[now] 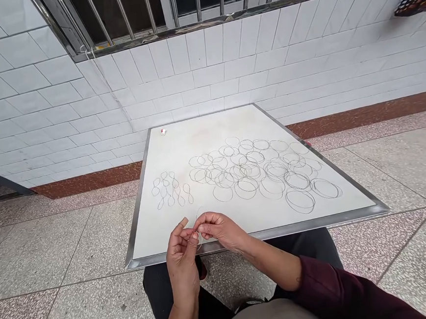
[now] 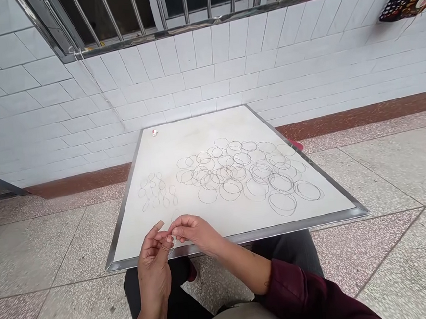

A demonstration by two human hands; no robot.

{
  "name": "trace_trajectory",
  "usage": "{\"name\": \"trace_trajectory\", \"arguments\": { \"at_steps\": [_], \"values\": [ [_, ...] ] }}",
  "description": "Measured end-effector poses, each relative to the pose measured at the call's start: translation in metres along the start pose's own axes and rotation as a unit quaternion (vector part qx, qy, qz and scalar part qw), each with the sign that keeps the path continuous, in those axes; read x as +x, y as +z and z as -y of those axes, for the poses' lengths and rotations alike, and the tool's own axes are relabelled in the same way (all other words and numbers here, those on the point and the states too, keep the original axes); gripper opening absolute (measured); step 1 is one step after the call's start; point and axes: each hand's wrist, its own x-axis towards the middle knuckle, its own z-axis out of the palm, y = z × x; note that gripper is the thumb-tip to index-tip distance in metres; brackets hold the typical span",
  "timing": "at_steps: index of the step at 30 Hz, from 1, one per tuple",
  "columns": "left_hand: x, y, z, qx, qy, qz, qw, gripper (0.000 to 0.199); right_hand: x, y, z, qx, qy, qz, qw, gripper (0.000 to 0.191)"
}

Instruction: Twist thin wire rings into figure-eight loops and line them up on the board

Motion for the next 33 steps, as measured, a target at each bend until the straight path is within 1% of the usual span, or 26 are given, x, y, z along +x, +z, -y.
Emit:
{"name": "trace_trajectory", "arguments": {
  "at_steps": [3,8,11,18,24,30,33],
  "values": [
    [-0.001,0.001,-0.001,0.005,0.005,-0.003,1.000,0.048,0.000,-0.001,-0.002,0.005,-0.006,-0.002,1.000,0.023],
    [-0.004,0.003,-0.001,0.042,0.017,-0.018,0.999,0.056,-0.001,0.002,-0.001,0.014,-0.007,-0.015,1.000,0.025],
    [-0.006,0.005,0.000,0.058,0.024,-0.019,0.998,0.055,-0.001,0.003,-0.001,0.010,-0.002,-0.017,1.000,0.028],
    [-0.009,0.009,0.003,0.094,0.035,-0.035,0.994,0.053,-0.004,0.005,0.002,-0.026,-0.006,-0.024,0.999,0.029],
    [-0.007,0.008,0.010,0.085,0.029,-0.044,0.995,0.052,-0.002,0.005,0.002,-0.077,-0.026,-0.043,0.996,0.031],
    [-0.006,0.005,0.018,0.106,0.031,-0.046,0.993,0.051,0.001,0.004,-0.006,-0.128,-0.047,-0.066,0.988,0.023],
    [-0.005,0.004,0.023,0.113,0.028,-0.052,0.992,0.052,0.002,0.004,-0.010,-0.134,-0.058,-0.067,0.987,0.020]
  ]
}}
